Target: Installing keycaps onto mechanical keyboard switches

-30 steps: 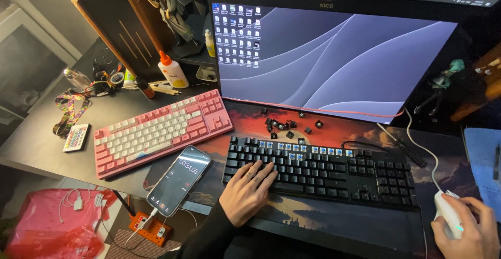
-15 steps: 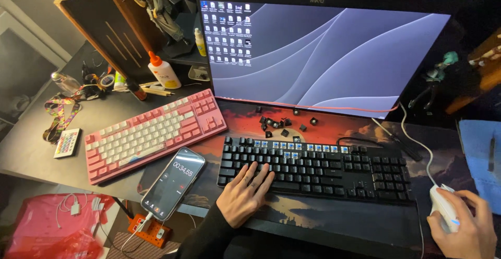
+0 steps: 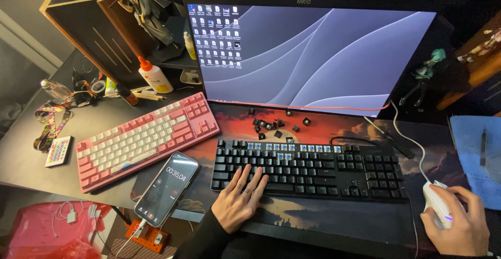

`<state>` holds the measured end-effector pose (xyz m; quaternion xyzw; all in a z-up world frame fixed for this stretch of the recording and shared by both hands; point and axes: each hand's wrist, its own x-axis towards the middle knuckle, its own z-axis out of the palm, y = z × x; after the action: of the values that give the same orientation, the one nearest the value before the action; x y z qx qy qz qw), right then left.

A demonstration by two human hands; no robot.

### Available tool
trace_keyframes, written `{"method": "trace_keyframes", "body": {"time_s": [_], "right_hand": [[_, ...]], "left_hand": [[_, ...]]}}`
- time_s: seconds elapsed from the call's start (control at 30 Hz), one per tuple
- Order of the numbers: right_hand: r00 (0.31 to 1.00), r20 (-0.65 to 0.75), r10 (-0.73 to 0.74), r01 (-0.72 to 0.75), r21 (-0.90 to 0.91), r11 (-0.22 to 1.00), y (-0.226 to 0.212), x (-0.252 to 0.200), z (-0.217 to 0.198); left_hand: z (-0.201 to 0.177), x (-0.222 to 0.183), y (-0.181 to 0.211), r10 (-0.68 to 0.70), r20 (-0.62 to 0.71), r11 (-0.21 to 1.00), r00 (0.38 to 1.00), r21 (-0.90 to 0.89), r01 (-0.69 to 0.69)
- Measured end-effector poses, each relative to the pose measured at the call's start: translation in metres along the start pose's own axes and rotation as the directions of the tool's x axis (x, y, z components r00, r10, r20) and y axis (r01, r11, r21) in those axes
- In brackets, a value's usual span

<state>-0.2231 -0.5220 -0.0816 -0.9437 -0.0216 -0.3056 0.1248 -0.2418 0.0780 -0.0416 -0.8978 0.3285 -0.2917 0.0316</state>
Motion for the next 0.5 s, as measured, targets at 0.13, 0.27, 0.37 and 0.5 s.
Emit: {"method": "trace_keyframes", "body": {"time_s": [0.13, 0.27, 0.37, 0.5], "right_hand": [[1.0, 0.0, 0.024, -0.024, -0.051, 0.998, -0.008, 0.001, -0.003], [0.999, -0.034, -0.009, 0.005, -0.113, 0.994, -0.017, 0.007, -0.009], [0.995, -0.076, -0.066, 0.059, -0.081, 0.995, -0.002, 0.009, 0.002], [1.0, 0.005, -0.013, 0.014, -0.154, 0.988, -0.002, 0.009, -0.001]], "left_hand": [[-0.003, 0.001, 0.004, -0.022, 0.018, 1.0, 1.0, -0.02, 0.022], [-0.011, 0.008, 0.009, -0.079, 0.027, 0.996, 0.997, -0.029, 0.079], [-0.016, 0.021, 0.01, -0.122, -0.02, 0.991, 0.992, -0.066, 0.121], [-0.024, 0.034, 0.01, -0.143, -0.043, 0.987, 0.989, -0.076, 0.139]]}}
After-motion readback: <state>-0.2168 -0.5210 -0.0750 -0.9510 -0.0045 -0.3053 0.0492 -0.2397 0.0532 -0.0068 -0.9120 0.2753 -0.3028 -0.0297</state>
